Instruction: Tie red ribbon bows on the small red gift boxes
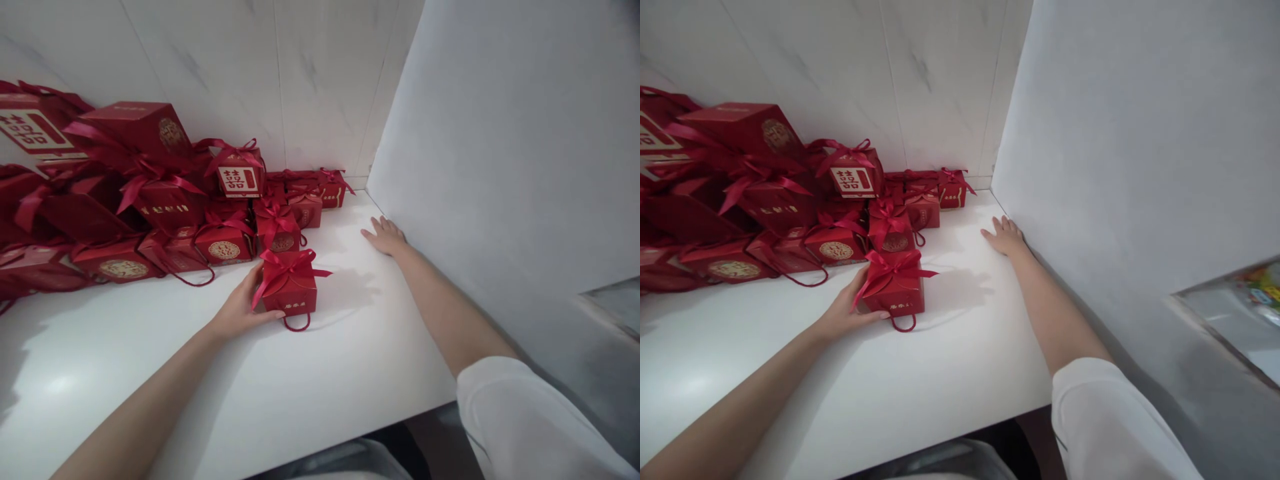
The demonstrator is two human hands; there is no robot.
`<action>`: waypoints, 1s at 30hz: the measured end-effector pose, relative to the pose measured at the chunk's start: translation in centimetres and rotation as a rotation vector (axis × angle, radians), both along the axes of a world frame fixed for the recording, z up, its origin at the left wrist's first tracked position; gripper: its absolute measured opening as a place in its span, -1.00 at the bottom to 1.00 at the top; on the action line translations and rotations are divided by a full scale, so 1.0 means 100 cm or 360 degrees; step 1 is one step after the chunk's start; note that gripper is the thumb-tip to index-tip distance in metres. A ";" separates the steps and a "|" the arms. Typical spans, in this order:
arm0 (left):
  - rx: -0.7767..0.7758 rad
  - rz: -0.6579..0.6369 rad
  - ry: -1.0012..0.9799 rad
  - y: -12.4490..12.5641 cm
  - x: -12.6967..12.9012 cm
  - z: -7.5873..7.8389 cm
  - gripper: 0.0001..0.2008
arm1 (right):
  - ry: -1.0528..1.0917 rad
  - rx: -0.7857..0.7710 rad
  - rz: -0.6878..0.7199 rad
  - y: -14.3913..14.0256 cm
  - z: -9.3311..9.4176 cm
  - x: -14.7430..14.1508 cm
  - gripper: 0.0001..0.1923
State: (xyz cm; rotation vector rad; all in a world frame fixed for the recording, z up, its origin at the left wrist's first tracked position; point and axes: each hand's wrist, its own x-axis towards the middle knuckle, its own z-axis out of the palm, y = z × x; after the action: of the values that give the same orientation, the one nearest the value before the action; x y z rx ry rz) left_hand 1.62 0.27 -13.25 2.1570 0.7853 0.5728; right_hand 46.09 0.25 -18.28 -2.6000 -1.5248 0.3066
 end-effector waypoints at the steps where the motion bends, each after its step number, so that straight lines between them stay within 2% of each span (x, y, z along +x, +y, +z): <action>1: 0.0002 0.0003 0.0004 0.000 0.000 0.000 0.07 | -0.0010 0.0008 -0.0005 0.000 0.000 -0.002 -0.12; 5: 0.0010 -0.0010 0.0014 -0.001 0.000 0.003 0.03 | -0.0020 0.0005 0.0000 -0.012 0.003 -0.008 -0.13; 9: 0.0023 -0.0017 -0.0030 -0.003 0.001 0.006 -0.02 | 0.0023 -0.0033 0.0043 -0.049 0.004 -0.012 -0.18; 14: 0.0067 0.0034 -0.0036 -0.003 0.002 0.004 -0.02 | -0.0035 -0.0051 0.0059 -0.141 -0.003 -0.031 -0.15; 19: 0.0196 0.0354 -0.0108 0.003 0.003 -0.002 0.05 | -0.0213 0.0058 0.0053 -0.249 -0.015 -0.074 -0.21; 22: 0.0172 0.0439 -0.0162 0.006 0.001 -0.007 0.00 | -0.0274 0.0173 -0.0048 -0.294 -0.023 -0.089 -0.25; 24: 0.0140 0.0413 -0.0189 0.007 0.000 -0.009 -0.05 | -0.0251 0.0226 -0.0074 -0.309 -0.028 -0.089 -0.26; 26: 0.0117 0.0364 -0.0203 0.007 -0.001 -0.010 -0.08 | -0.0210 0.0262 -0.0059 -0.311 -0.030 -0.086 -0.24; 30: 0.0095 0.0325 -0.0210 0.006 0.000 -0.009 -0.07 | -0.0198 0.0260 -0.0035 -0.287 -0.027 -0.076 -0.21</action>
State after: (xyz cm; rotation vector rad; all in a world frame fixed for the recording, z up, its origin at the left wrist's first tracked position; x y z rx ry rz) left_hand 1.59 0.86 -14.13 2.0816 0.9314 0.8444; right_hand 38.49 -28.41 -20.95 -2.5475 -1.4885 0.0172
